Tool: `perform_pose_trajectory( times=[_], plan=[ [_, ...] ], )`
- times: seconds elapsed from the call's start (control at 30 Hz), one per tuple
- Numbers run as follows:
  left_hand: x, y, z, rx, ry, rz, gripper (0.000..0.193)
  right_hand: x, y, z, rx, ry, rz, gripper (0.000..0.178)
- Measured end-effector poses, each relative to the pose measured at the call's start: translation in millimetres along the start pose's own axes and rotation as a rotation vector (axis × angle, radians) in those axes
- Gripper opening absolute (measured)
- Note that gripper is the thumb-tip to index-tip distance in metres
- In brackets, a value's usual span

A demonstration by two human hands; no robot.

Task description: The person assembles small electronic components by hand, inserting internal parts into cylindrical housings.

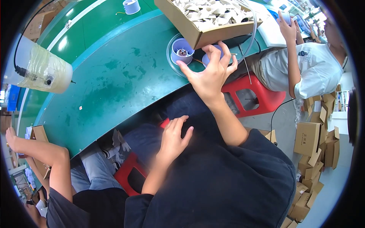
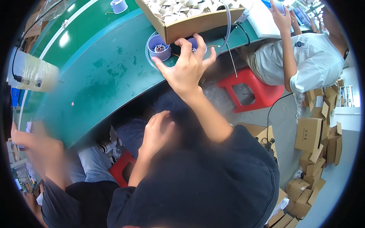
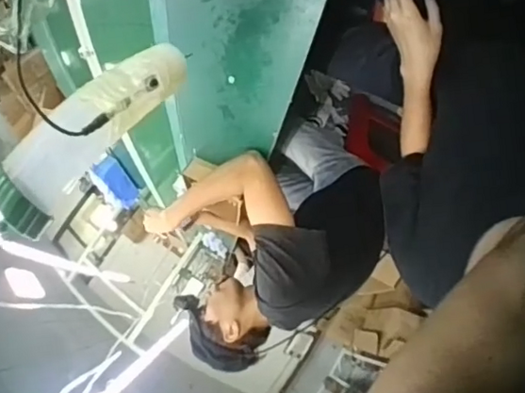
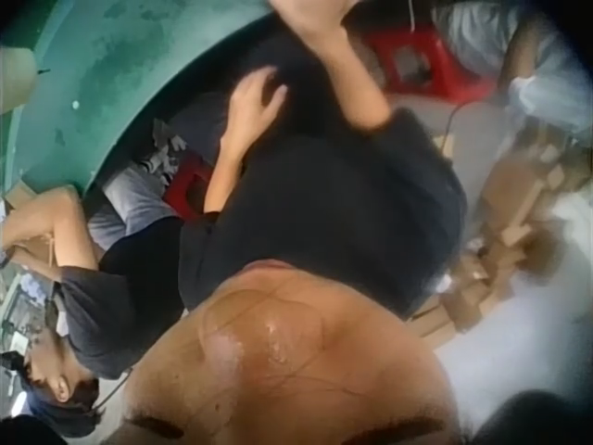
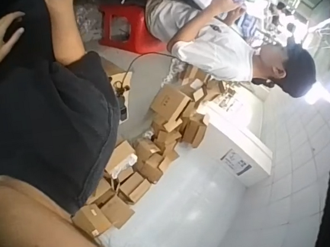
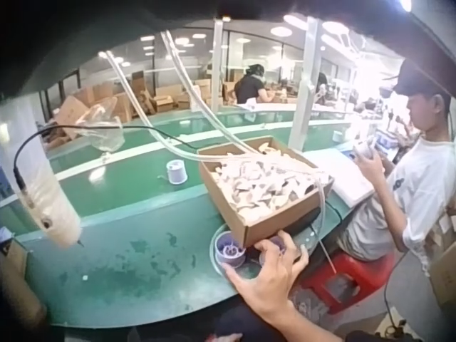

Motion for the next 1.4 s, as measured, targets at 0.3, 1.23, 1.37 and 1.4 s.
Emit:
perform_pose_trajectory(
  times=[0.3,1.23,1.37,1.4],
  plan=[
    [0.0,1.3,13.0,0.008,0.005,0.002,0.030,-20.1,4.5,7.5,-0.094,0.061,0.115,0.076],
    [76.6,25.0,75.3,-0.327,0.231,-0.436,0.063,25.3,-15.9,-19.2,0.412,-0.019,0.655,0.079],
    [81.3,24.1,68.6,-0.378,0.277,-0.492,0.066,33.8,-26.0,-16.7,0.435,-0.023,0.586,0.076],
    [81.3,24.7,67.0,-0.379,0.273,-0.532,0.066,36.0,-27.7,-16.5,0.439,-0.004,0.567,0.073]
  ],
)
Point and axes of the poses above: each hand's wrist, its own z-axis towards the middle knuckle, its own x-axis out of the back of the hand, y = z × x, the point moved 4 cm from there along z, towards the middle knuckle, and after that the axes turned 11 degrees about -y, right-handed, at the moved point
